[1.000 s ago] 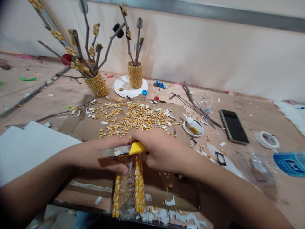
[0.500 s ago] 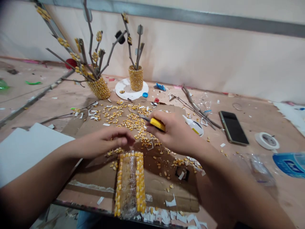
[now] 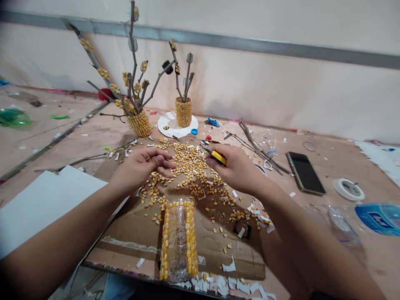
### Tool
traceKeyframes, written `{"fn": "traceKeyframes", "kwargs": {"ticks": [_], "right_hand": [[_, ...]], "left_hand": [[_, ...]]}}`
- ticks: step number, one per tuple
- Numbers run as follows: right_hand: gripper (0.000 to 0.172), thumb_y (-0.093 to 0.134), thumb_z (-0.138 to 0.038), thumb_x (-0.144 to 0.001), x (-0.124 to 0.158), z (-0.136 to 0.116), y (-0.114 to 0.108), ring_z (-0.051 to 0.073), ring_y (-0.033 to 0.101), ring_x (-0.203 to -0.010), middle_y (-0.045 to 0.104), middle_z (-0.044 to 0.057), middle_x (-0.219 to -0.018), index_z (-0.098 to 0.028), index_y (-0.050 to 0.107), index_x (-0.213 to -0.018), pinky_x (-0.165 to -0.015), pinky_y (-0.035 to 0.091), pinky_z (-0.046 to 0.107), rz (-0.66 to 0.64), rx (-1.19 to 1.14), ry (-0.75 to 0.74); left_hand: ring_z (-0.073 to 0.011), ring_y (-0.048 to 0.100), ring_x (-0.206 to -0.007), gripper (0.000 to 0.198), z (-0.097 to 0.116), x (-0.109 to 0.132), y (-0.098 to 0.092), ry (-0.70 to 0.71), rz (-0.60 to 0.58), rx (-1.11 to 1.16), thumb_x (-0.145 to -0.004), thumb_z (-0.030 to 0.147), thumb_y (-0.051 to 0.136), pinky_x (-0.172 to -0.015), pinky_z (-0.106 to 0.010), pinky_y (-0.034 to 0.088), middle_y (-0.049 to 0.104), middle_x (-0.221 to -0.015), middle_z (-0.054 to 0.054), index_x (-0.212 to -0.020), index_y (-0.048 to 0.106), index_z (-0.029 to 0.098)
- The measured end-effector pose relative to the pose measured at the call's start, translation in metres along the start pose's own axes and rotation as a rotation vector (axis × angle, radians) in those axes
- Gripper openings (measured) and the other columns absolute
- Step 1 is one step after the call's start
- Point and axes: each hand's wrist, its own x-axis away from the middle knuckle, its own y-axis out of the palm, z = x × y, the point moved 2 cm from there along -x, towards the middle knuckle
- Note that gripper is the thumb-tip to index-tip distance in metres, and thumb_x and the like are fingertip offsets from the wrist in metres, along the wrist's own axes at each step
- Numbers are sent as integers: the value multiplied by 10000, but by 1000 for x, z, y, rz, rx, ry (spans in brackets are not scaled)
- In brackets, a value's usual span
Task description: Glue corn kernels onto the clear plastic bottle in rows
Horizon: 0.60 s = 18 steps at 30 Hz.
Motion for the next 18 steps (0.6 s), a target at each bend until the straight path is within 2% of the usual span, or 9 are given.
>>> {"fn": "traceKeyframes", "kwargs": {"ticks": [3, 5, 8, 12, 15, 18], "right_hand": [[192, 569, -377, -1001, 3, -6, -9, 168, 551, -695, 634, 1, -758, -226, 626, -897, -659, 412, 319, 32, 65, 23], [181, 575, -373, -992, 6, -10, -15, 172, 557, -689, 628, 0, -750, -230, 626, -893, -655, 414, 320, 64, 80, 45], [220, 557, -398, -998, 16, -10, -18, 175, 547, -665, 607, -4, -721, -230, 603, -864, -637, 396, 319, 55, 153, 100], [315, 512, -456, -1012, 41, -3, -12, 180, 537, -635, 578, -5, -678, -230, 558, -798, -605, 365, 310, -37, 262, 229], [311, 504, -442, -1005, 65, 3, -6, 182, 557, -628, 600, 1, -671, -230, 553, -783, -593, 375, 301, -69, 263, 318], [334, 506, -472, -998, 84, 13, -4, 199, 594, -658, 635, 13, -686, -224, 589, -790, -614, 415, 310, -46, 208, 376]], "left_hand": [[-120, 662, -425, 217, 5, 4, 0, 13, -14, -40, -941, 330, 698, -435, -212, 501, 770, -698, -48, -853, 694, 131], [-100, 590, -372, 294, 7, 7, -1, 36, -14, -57, -917, 406, 738, -380, -195, 433, 723, -612, -24, -808, 693, 136], [-86, 518, -368, 445, 8, 9, -2, 89, -15, -75, -871, 576, 765, -379, -185, 385, 650, -519, 3, -773, 682, 150], [-89, 467, -400, 639, 7, 12, -1, 172, -12, -122, -827, 800, 682, -420, -193, 359, 558, -461, 30, -735, 653, 168], [-91, 427, -400, 728, 7, 14, 1, 203, -40, -168, -806, 895, 595, -427, -208, 325, 502, -445, 37, -663, 608, 181], [-94, 402, -383, 768, 8, 15, 3, 185, -61, -211, -807, 924, 542, -422, -224, 308, 463, -429, 32, -577, 550, 192]]}}
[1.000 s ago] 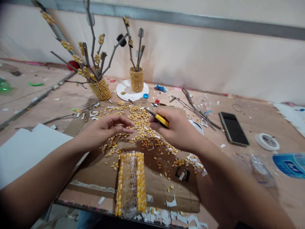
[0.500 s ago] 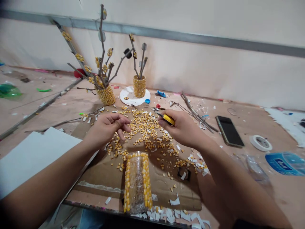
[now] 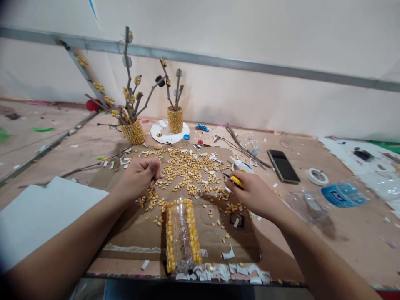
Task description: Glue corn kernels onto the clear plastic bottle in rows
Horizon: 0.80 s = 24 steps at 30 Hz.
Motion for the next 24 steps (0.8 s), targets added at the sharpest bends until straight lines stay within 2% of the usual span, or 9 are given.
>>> {"fn": "traceKeyframes", "kwargs": {"ticks": [2, 4, 6, 8, 12, 17, 21, 24], "right_hand": [[330, 531, -480, -982, 5, 10, 2, 211, 616, -693, 665, 22, -718, -219, 620, -800, -650, 445, 322, 25, -43, 29], [309, 553, -461, -972, 6, 18, 4, 216, 635, -726, 689, 24, -747, -215, 647, -809, -692, 464, 329, 23, -88, 29], [295, 558, -436, -979, 6, 21, 9, 205, 634, -728, 690, 15, -746, -210, 671, -826, -705, 462, 319, -23, -127, -8], [290, 567, -414, -986, 6, 20, 16, 184, 607, -699, 668, 6, -726, -201, 676, -822, -686, 442, 301, -72, -135, -71], [248, 578, -357, -990, 7, 15, 28, 175, 595, -699, 675, 18, -750, -184, 684, -849, -679, 414, 290, -107, -70, -154], [161, 578, -253, -970, 7, 14, 32, 169, 619, -705, 700, 26, -772, -186, 685, -869, -687, 420, 277, -58, -25, -187], [213, 552, -294, -1001, 5, 17, 33, 180, 605, -716, 680, 32, -782, -194, 654, -843, -692, 425, 292, -27, 13, -190], [248, 557, -375, -1018, 3, 24, 36, 215, 623, -764, 692, 59, -835, -203, 652, -867, -706, 433, 326, 28, 46, -162]], "left_hand": [[-101, 420, -388, 735, 0, 0, 1, -24, -6, -7, -838, 877, 565, -428, -227, 326, 477, -433, 26, -575, 558, 191], [-116, 496, -437, 641, -1, -2, 2, -32, -15, 14, -845, 793, 653, -461, -228, 391, 562, -497, 11, -655, 616, 182], [-130, 569, -505, 570, -3, -4, 4, -20, -19, 48, -819, 734, 736, -512, -235, 459, 644, -589, -6, -734, 643, 178], [-130, 585, -527, 571, -5, -5, 5, 5, 0, 74, -805, 735, 754, -531, -237, 479, 663, -620, -9, -746, 630, 181], [-119, 535, -484, 609, -7, -6, 5, 13, 63, 36, -871, 769, 657, -502, -225, 430, 618, -553, 2, -698, 604, 188], [-131, 529, -476, 666, -5, -4, 6, 14, 46, -24, -910, 791, 568, -514, -235, 426, 603, -503, -17, -611, 566, 197], [-136, 507, -442, 733, -6, -3, 9, -25, -11, -33, -854, 880, 540, -487, -242, 412, 592, -470, -32, -564, 540, 206], [-135, 476, -413, 807, -8, -2, 8, -52, -10, -24, -817, 943, 490, -470, -253, 388, 556, -430, -45, -481, 504, 210]]}}
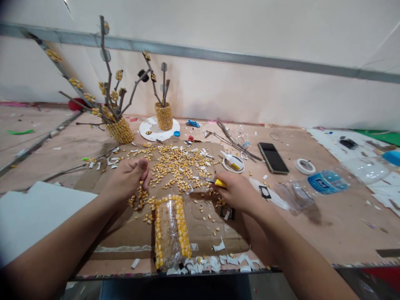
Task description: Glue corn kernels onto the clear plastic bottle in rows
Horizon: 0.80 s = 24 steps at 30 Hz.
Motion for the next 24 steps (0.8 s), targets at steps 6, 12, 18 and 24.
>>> {"fn": "traceKeyframes", "kwargs": {"ticks": [6, 12, 18, 24], "right_hand": [[223, 688, -387, -944, -4, 12, 15, 286, 708, -963, 748, 96, -1076, -236, 668, -1107, -856, 533, 411, 131, -2, 31], [225, 699, -423, -944, -4, 4, 17, 312, 701, -973, 750, 101, -1055, -238, 679, -1071, -862, 546, 456, 117, 32, -30], [437, 595, -598, -959, -8, 42, -26, 354, 677, -1113, 703, 170, -1179, -209, 699, -1129, -981, 528, 499, 395, 229, 125], [692, 543, -661, -924, -29, 97, -35, 426, 637, -1246, 688, 235, -1336, -125, 638, -1350, -1044, 503, 534, 212, 347, 374]], "left_hand": [[-158, 566, -534, 757, 2, -2, -3, 63, 49, 94, -785, 915, 592, -566, -275, 445, 633, -570, -41, -573, 589, 189], [-140, 490, -559, 721, 2, -2, -5, 135, 119, 119, -800, 911, 580, -568, -266, 380, 558, -595, 16, -672, 575, 201], [-138, 420, -489, 775, -1, 2, -10, 84, 60, 74, -912, 871, 444, -563, -297, 324, 529, -484, -18, -512, 511, 211], [-132, 373, -504, 724, 0, 0, -13, 59, 66, 146, -993, 758, 409, -556, -306, 269, 442, -507, 0, -509, 432, 219]]}}
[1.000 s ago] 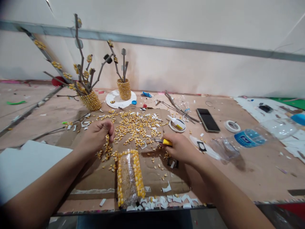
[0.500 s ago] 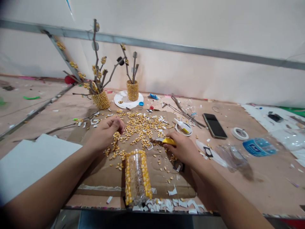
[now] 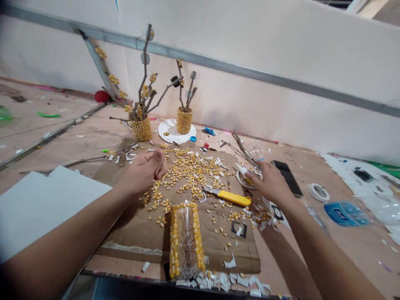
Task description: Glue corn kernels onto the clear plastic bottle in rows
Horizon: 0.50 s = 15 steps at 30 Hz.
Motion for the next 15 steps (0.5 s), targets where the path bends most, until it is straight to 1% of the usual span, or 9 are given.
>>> {"fn": "traceKeyframes", "kwargs": {"ticks": [2, 4, 5, 6, 7, 10, 12, 14, 15], "right_hand": [[622, 518, -640, -944, -4, 1, 10, 396, 686, -1162, 730, 211, -1276, -144, 684, -1280, -970, 541, 492, -56, -6, -5], [577, 506, -622, -951, -5, -1, 17, 386, 708, -1094, 754, 201, -1210, -155, 722, -1212, -912, 555, 473, -87, -3, -8], [580, 500, -620, -952, -5, -2, 20, 393, 706, -1082, 753, 208, -1196, -150, 730, -1202, -903, 552, 480, -94, 3, -5], [590, 492, -619, -952, -4, -2, 22, 405, 698, -1085, 746, 220, -1197, -142, 731, -1205, -907, 546, 494, -95, 10, -1], [600, 484, -616, -952, -3, -3, 23, 417, 687, -1094, 736, 233, -1204, -132, 728, -1211, -917, 537, 509, -94, 19, 4], [600, 482, -596, -941, -2, -3, 24, 429, 662, -1131, 714, 251, -1226, -116, 719, -1214, -957, 514, 529, -93, 41, 17], [574, 491, -576, -932, -1, -3, 23, 425, 650, -1167, 707, 250, -1252, -120, 715, -1198, -984, 500, 533, -98, 52, 33], [537, 485, -542, -930, 0, -5, 20, 447, 627, -1222, 697, 261, -1287, -121, 711, -1174, -1014, 467, 587, -91, 69, 72], [511, 476, -513, -931, 1, -6, 18, 464, 615, -1246, 696, 267, -1290, -121, 708, -1162, -1023, 445, 624, -83, 76, 97]], "left_hand": [[-135, 396, -564, 548, 4, -1, -2, 34, -9, 55, -1019, 598, 483, -576, -293, 304, 445, -596, 19, -627, 489, 214], [-148, 501, -694, 212, 10, 0, -6, 40, -87, 63, -951, 400, 613, -651, -283, 402, 552, -776, 4, -865, 594, 207], [-158, 550, -779, 163, 14, 0, -9, 22, -150, 31, -898, 318, 656, -708, -289, 448, 607, -900, -14, -1012, 613, 210], [-171, 587, -869, 281, 18, 1, -12, -3, -228, -33, -859, 265, 678, -772, -304, 480, 641, -1028, -35, -1128, 612, 214], [-184, 605, -917, 324, 21, 3, -16, -36, -328, -124, -859, 258, 674, -808, -319, 493, 661, -1105, -50, -1176, 616, 217], [-235, 627, -1125, 401, 27, 9, -22, -80, -668, -400, -844, 310, 759, -963, -356, 483, 692, -1281, -49, -1229, 664, 245], [-256, 621, -1185, 522, 26, 12, -21, -129, -783, -506, -781, 332, 851, -985, -356, 475, 695, -1317, -38, -1265, 668, 262], [-260, 635, -1158, 602, 20, 12, -15, -167, -837, -551, -727, 306, 902, -946, -345, 484, 701, -1291, -38, -1278, 665, 259], [-257, 643, -1125, 593, 16, 12, -10, -172, -861, -564, -710, 279, 910, -913, -337, 486, 708, -1254, -38, -1253, 675, 250]]}}
